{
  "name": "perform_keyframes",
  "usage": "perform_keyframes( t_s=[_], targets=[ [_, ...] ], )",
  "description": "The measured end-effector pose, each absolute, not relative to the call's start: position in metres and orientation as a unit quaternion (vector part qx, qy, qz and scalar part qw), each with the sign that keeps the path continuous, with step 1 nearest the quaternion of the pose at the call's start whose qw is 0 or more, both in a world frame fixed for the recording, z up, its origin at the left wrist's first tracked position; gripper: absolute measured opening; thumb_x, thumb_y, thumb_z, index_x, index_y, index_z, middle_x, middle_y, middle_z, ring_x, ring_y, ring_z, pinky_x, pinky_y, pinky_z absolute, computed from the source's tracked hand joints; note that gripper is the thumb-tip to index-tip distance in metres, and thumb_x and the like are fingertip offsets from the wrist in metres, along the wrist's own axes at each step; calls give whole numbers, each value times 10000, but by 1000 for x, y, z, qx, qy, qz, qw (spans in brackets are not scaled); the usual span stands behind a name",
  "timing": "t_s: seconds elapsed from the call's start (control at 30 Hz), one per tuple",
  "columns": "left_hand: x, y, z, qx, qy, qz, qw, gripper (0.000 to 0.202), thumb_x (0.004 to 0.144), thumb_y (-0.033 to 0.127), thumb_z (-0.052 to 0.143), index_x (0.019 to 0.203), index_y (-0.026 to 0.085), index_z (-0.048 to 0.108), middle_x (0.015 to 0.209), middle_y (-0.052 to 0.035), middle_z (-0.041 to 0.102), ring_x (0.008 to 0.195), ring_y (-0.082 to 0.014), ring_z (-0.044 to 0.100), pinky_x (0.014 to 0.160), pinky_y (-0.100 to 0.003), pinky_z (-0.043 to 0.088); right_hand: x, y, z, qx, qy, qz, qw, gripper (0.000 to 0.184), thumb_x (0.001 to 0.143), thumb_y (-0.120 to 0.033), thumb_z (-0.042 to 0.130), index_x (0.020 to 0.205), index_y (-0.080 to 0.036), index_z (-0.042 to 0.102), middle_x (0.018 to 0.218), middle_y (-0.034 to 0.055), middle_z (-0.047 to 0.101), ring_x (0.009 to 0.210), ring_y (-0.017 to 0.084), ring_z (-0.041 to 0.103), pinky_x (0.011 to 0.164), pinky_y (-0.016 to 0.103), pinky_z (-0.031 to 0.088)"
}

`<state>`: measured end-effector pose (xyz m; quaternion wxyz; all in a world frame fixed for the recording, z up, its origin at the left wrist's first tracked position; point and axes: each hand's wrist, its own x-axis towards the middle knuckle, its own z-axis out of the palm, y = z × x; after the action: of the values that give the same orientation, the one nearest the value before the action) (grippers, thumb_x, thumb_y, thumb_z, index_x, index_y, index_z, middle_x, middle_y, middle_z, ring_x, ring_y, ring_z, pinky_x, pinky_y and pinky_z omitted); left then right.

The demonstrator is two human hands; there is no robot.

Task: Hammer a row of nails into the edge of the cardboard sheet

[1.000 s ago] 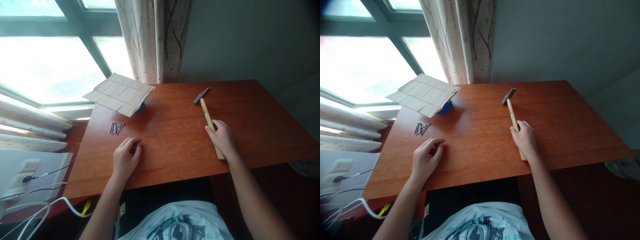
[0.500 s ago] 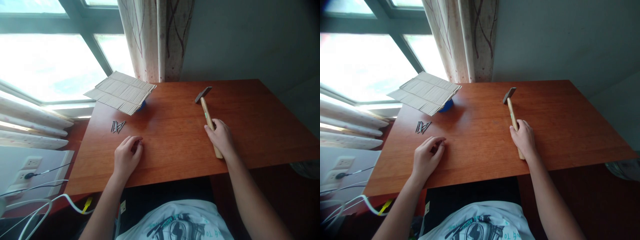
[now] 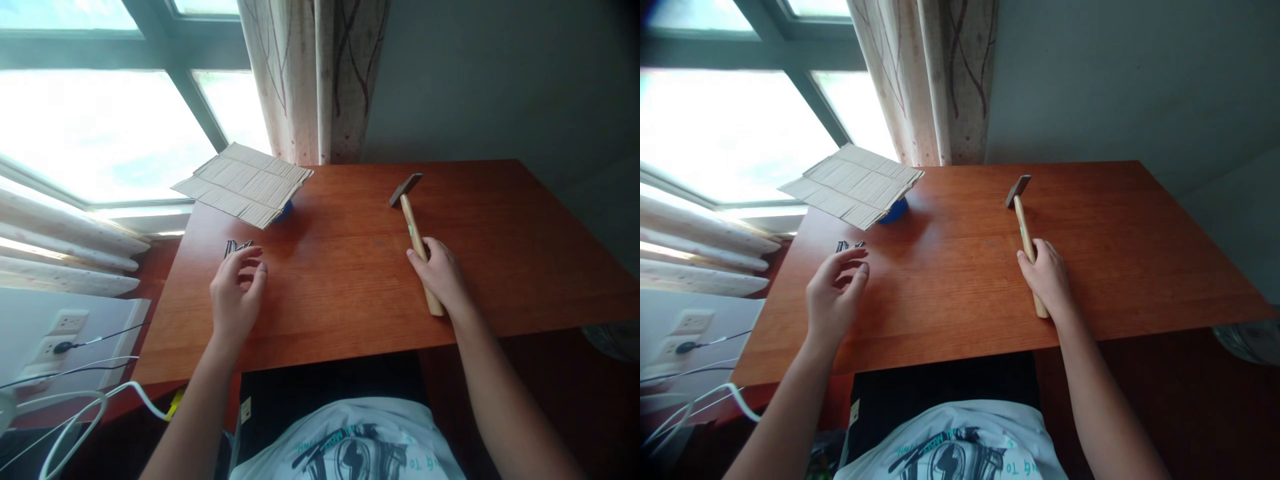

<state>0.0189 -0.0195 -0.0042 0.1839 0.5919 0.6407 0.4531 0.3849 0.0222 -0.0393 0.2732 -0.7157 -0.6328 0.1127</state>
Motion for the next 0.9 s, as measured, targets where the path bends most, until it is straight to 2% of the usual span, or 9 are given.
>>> perform_keyframes(
  t_s=[0.17,0.3,0.4,0.57,0.73,0.9],
  targets=[
    [15,9,34,638,622,454,23,232,853,231,609,1071,231,688,1099,-52,671,952,-185,643,814,-306,552,385,20,-37,-714,-632,128,275,326,871,-424,547,1067,-180,639,1021,137,685,934,310,649,840,442,508],
    [10,45,59,656,640,398,-38,225,895,291,552,1065,241,690,1119,-50,672,1082,-231,608,978,-375,478,386,16,-36,-711,-620,149,296,456,877,-470,560,1215,-169,609,1149,163,665,993,311,658,895,472,520],
    [7,76,66,689,662,293,-28,303,906,354,531,1139,242,687,1228,-67,654,1143,-273,582,1033,-422,424,389,13,-37,-710,-607,165,317,531,874,-519,574,1275,-171,581,1187,164,644,910,271,671,874,466,541],
    [0,113,59,708,685,171,-15,440,893,449,506,1241,237,671,1331,-103,617,1197,-343,562,1022,-469,414,400,7,-37,-712,-591,168,340,567,879,-572,559,1307,-201,556,1225,150,605,839,221,664,806,437,571],
    [-3,119,51,711,688,143,-2,448,884,501,499,1228,278,680,1315,-95,631,1169,-365,586,975,-486,447,406,1,-29,-711,-583,161,358,571,883,-561,560,1322,-196,549,1250,157,587,853,216,661,778,416,585],
    [0,113,52,716,682,150,-7,462,898,497,472,1248,266,665,1314,-99,631,1209,-361,566,1012,-480,425,403,-1,-22,-712,-576,162,367,579,884,-558,563,1326,-185,551,1258,160,582,865,214,653,763,406,595]
  ],
)
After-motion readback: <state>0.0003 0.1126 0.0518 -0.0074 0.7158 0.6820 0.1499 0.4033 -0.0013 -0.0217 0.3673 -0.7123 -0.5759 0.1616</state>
